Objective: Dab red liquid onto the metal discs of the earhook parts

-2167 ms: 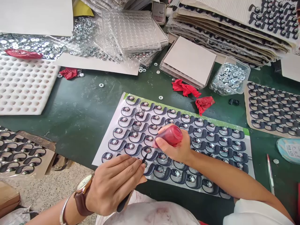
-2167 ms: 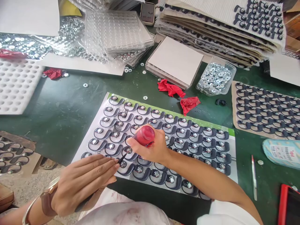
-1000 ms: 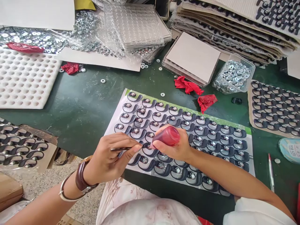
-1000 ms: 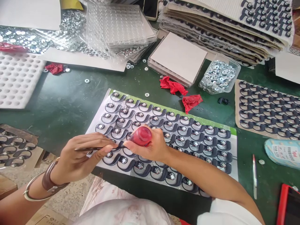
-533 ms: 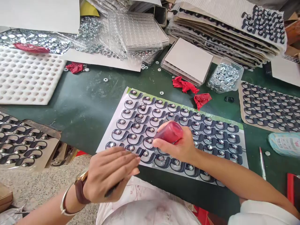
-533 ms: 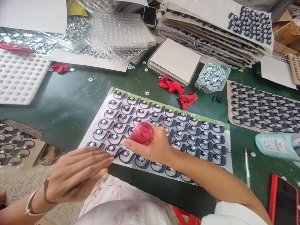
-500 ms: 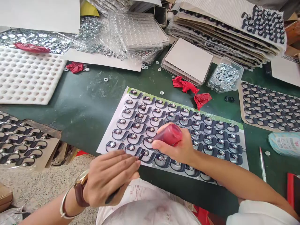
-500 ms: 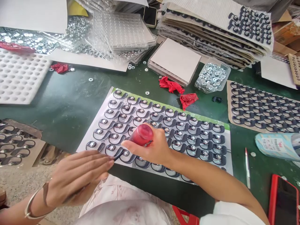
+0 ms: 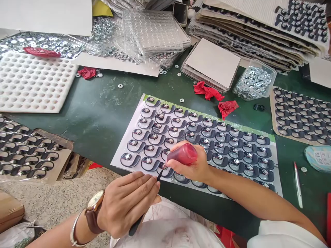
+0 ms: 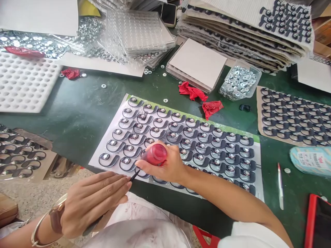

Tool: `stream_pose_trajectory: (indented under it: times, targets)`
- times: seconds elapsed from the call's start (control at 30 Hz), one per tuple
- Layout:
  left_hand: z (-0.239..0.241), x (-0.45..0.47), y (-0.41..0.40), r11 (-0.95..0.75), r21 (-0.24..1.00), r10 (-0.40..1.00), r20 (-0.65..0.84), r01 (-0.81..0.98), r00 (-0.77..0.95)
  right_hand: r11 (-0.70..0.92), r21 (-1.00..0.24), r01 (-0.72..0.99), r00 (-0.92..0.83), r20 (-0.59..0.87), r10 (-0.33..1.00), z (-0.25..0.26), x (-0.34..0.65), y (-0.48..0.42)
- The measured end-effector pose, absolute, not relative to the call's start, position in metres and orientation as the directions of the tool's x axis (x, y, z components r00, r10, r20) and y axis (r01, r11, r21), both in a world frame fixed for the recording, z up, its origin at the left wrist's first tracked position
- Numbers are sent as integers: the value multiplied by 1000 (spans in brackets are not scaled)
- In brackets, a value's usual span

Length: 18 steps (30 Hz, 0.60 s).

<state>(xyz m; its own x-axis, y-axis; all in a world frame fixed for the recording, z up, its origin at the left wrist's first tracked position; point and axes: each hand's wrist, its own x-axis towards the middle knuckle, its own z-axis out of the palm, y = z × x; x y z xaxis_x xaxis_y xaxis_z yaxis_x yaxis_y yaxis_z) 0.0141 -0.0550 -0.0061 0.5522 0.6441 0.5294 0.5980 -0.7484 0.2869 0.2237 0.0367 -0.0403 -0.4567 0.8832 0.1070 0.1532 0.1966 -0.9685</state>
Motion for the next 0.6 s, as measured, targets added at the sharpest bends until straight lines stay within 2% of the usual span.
stream_pose_trajectory:
  times: [0.2,0.37,0.6]
  targets:
    - [-1,14,-52,-745,309,655,508,591,559,90,-988,122,-429,29,903,-41,225,36]
    - [-4,13,-53,-739,329,665,502,588,554,86,-989,117,-375,37,926,-39,224,36]
    - [-5,12,-54,-731,339,672,507,592,540,95,-982,161,-425,18,905,-40,222,37]
